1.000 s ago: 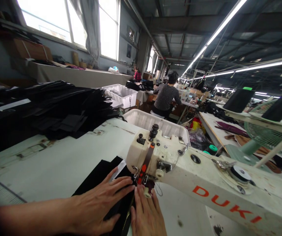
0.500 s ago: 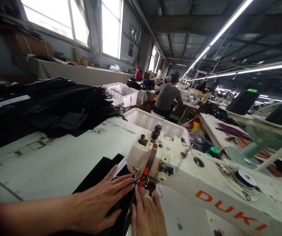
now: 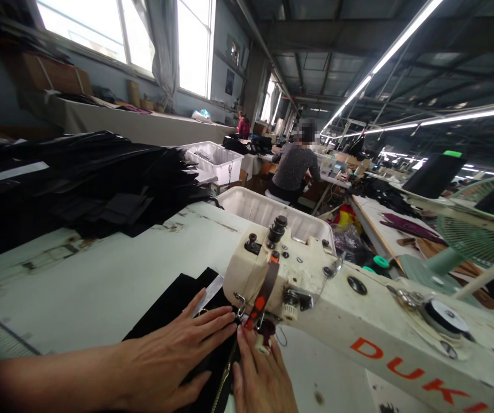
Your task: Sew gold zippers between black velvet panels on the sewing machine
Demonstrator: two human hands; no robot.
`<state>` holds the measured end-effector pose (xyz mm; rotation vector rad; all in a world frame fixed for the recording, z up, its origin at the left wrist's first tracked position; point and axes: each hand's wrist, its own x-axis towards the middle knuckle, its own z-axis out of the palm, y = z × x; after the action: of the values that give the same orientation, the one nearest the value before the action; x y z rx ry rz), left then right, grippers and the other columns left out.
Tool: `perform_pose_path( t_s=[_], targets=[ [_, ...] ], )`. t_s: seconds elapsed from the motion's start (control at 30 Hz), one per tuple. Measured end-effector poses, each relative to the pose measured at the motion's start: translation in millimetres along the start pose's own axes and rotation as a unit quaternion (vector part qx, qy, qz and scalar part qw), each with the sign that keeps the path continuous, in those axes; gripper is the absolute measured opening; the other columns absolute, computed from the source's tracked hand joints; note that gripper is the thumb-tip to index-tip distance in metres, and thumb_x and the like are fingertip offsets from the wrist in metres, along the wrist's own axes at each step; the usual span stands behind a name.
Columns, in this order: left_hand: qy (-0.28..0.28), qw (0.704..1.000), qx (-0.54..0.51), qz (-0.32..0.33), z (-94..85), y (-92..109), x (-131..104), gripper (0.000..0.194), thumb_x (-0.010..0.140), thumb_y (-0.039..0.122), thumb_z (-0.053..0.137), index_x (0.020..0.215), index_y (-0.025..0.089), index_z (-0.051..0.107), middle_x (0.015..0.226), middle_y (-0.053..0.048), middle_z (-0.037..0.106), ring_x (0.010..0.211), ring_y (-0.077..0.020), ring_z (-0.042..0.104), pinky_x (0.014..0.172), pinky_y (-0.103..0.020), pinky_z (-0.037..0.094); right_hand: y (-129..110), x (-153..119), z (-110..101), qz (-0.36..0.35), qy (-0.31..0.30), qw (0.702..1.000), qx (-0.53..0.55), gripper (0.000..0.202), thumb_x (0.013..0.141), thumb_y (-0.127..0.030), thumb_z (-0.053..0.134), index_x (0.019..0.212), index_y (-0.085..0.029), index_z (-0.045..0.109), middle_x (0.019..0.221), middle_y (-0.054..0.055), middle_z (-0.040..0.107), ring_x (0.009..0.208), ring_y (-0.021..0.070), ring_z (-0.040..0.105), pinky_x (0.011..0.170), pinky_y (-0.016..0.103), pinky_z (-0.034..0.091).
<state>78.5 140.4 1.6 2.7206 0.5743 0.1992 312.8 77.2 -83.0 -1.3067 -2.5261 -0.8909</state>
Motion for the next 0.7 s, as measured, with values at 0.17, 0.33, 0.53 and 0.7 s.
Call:
perform_pose_path(
  t_s=[0.17,0.33,0.53,0.7],
  targets=[
    [0.006,1.0,0.009,0.006,3.4,-2,3,0.073,0.078,0.016,0.052,0.148,0.012,0.033,0.153,-0.017,0.037,0.143,-0.0334,0.029,0.113,-0.067,0.01,-4,-5,1,0.038,-0.008,0.998,0.043,0.048,0.092,-0.024,0.047,0.136,-0.005,0.048,0.137,0.014,0.055,0.118,0.0265,0.061,0.086,0.036,0.06],
    [0.022,1.0,0.005,0.016,8.2,-8,3,0.071,0.08,0.016,0.055,0.148,0.015,0.034,0.153,-0.016,0.037,0.143,-0.0321,0.027,0.114,-0.065,0.01,-8,3,-11,0.095,0.002,0.989,0.109,0.043,0.093,-0.022,0.046,0.135,-0.011,0.05,0.137,0.012,0.056,0.12,0.0255,0.06,0.092,0.038,0.057],
    [0.04,0.998,0.033,0.022,9.2,17,-37,0.065,0.096,0.034,0.052,0.153,0.018,0.025,0.155,-0.014,0.03,0.145,-0.0313,0.023,0.116,-0.061,0.01,-21,-8,-28,0.128,0.067,0.982,0.119,0.041,0.086,-0.01,0.044,0.124,-0.015,0.058,0.121,0.012,0.066,0.111,0.0267,0.065,0.086,0.039,0.06],
    [0.069,0.994,0.067,0.051,32.9,48,-86,0.075,0.086,0.001,0.053,0.153,0.02,0.024,0.152,-0.01,0.038,0.141,-0.0251,0.034,0.12,-0.045,0.017,-76,-46,-39,0.146,0.1,0.971,0.16,0.045,0.082,-0.007,0.039,0.121,-0.018,0.058,0.119,0.009,0.067,0.113,0.0213,0.063,0.093,0.033,0.055]
  ],
)
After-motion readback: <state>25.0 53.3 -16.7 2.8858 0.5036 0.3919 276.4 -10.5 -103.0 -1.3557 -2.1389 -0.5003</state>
